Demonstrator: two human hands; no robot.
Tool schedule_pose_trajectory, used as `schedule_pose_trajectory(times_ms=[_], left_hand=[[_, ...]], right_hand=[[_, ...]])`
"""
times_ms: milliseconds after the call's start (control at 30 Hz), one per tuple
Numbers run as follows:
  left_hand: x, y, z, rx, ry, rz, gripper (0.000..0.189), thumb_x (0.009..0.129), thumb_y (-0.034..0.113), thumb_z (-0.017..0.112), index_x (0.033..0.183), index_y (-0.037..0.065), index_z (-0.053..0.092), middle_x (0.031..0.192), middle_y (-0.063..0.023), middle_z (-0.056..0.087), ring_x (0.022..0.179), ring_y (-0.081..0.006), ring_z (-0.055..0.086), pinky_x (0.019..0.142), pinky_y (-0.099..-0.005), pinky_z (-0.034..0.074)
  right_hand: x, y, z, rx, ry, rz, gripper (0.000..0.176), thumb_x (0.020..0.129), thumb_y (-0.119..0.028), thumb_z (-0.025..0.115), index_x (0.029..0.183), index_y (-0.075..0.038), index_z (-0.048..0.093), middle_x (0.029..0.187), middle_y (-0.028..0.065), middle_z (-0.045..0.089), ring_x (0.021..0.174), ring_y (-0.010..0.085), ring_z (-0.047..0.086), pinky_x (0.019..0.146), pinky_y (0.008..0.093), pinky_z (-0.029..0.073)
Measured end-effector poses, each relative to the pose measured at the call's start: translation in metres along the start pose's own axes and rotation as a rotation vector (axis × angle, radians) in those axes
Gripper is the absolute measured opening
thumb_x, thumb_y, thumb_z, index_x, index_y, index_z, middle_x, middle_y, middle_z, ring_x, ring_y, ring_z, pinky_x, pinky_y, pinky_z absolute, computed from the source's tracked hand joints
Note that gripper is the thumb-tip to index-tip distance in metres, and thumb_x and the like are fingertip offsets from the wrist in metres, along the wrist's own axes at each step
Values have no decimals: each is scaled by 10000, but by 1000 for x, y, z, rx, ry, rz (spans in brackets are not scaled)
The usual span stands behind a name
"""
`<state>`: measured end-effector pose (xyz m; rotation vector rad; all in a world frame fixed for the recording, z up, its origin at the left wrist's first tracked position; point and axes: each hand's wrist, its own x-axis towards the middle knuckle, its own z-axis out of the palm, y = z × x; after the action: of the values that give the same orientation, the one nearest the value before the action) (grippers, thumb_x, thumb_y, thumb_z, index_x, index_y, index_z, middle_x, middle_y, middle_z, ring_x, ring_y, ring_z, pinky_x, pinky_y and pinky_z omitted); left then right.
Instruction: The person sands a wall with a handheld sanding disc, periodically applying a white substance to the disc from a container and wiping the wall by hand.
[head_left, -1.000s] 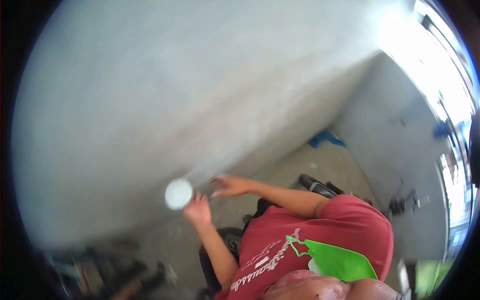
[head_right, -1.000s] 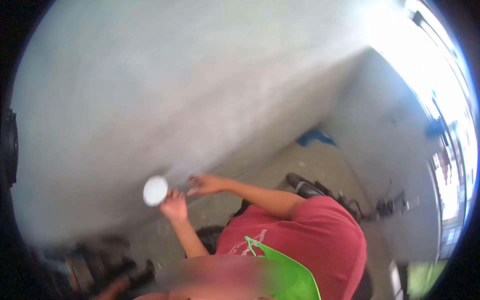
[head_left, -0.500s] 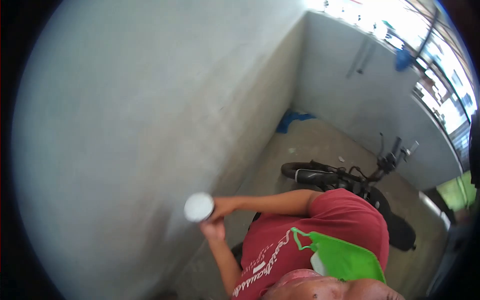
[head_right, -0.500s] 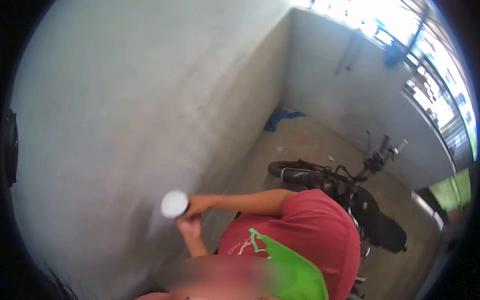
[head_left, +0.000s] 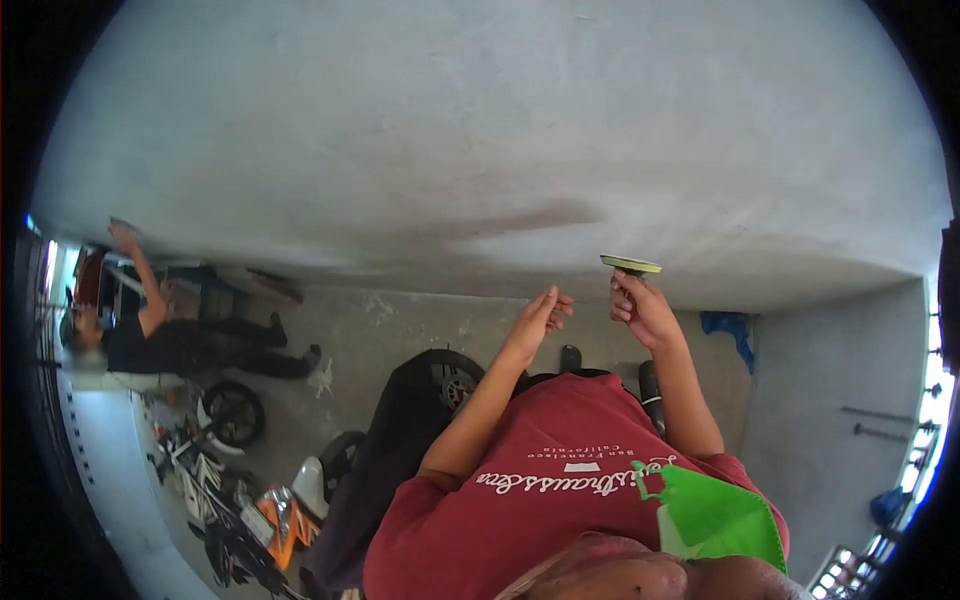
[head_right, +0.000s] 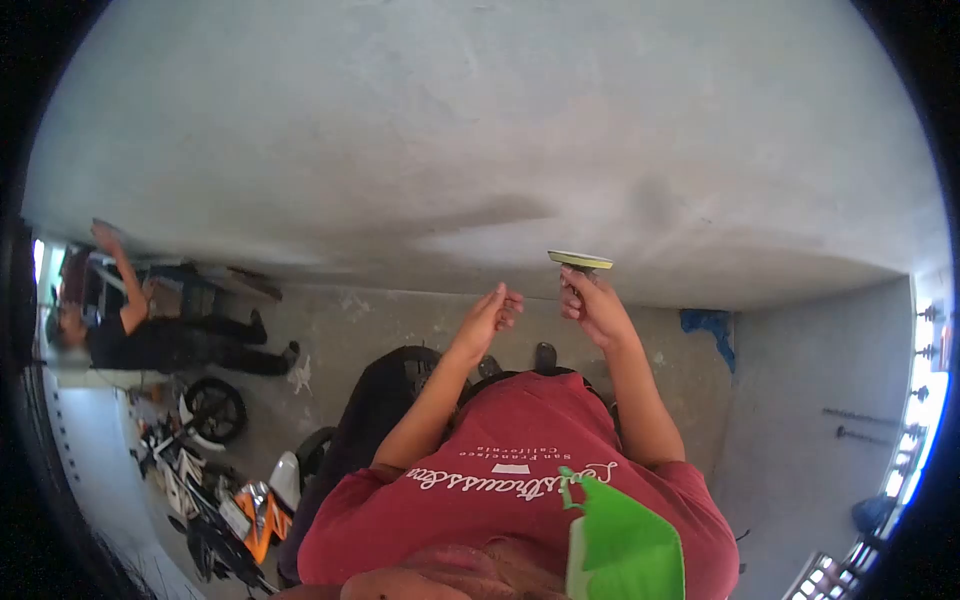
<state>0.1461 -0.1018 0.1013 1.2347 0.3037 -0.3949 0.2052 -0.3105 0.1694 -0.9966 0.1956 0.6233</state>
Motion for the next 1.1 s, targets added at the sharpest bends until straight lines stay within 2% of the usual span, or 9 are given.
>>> schedule_pose_trajectory(times_ms=[133,233,333,467,667,700,767,933,1100], left_hand=[[-19,7,-33,-41,247,62,443,1004,488,436,1069,93,627,909,34,616,723,-58,493,685,-221,369],[-24,-10,-58,-212,400,123,376,1008,449,452,1038,104,601,878,36,577,711,-67,474,655,-240,364],[-30,-31,-75,-688,516,190,323,1003,429,471,1007,120,567,854,42,532,686,-78,441,623,-257,350],[-43,-37,-80,-817,669,203,301,1001,425,474,995,134,552,860,41,513,664,-89,414,613,-260,339],[-57,-56,-78,-855,743,286,315,994,430,486,1006,124,560,873,23,539,664,-102,448,600,-256,357],[-53,-56,-76,-822,724,258,318,993,432,488,1005,123,561,875,22,541,666,-101,451,603,-255,362],[-41,-50,-73,-734,711,221,324,992,434,489,1020,120,563,909,21,561,683,-95,468,619,-256,374],[-10,-4,-46,-424,704,187,361,997,432,480,1114,100,562,1075,-15,609,789,-98,546,681,-261,402],[-3,51,-2,143,440,313,497,1007,436,465,1289,27,486,1280,-104,554,1090,-202,571,875,-349,444]], right_hand=[[59,-7,16,102,-209,265,246,975,-325,563,817,-149,498,554,-82,327,457,51,288,463,225,239],[164,58,67,54,-263,463,305,941,-284,611,707,-197,436,569,-85,331,457,50,270,421,242,215],[202,146,137,-68,-361,437,228,917,-284,639,819,-156,478,634,-54,364,504,68,312,442,263,245],[173,159,186,-14,-398,444,228,920,-274,633,829,-148,467,641,-52,372,524,65,338,473,255,278],[201,149,117,445,-221,436,106,963,-182,540,872,-144,501,649,-51,364,547,68,339,491,236,297],[203,120,103,332,-403,465,107,956,-192,553,879,-132,507,649,-50,348,553,66,329,482,236,279],[177,86,105,240,-224,470,154,924,-220,618,867,-124,511,613,-64,322,515,74,304,460,239,266],[138,18,59,384,-262,478,165,931,-231,607,923,-80,540,623,-58,396,508,72,349,473,227,297],[81,-62,78,462,-357,368,203,977,-219,533,1021,-22,547,665,-46,428,513,66,375,482,222,316]])
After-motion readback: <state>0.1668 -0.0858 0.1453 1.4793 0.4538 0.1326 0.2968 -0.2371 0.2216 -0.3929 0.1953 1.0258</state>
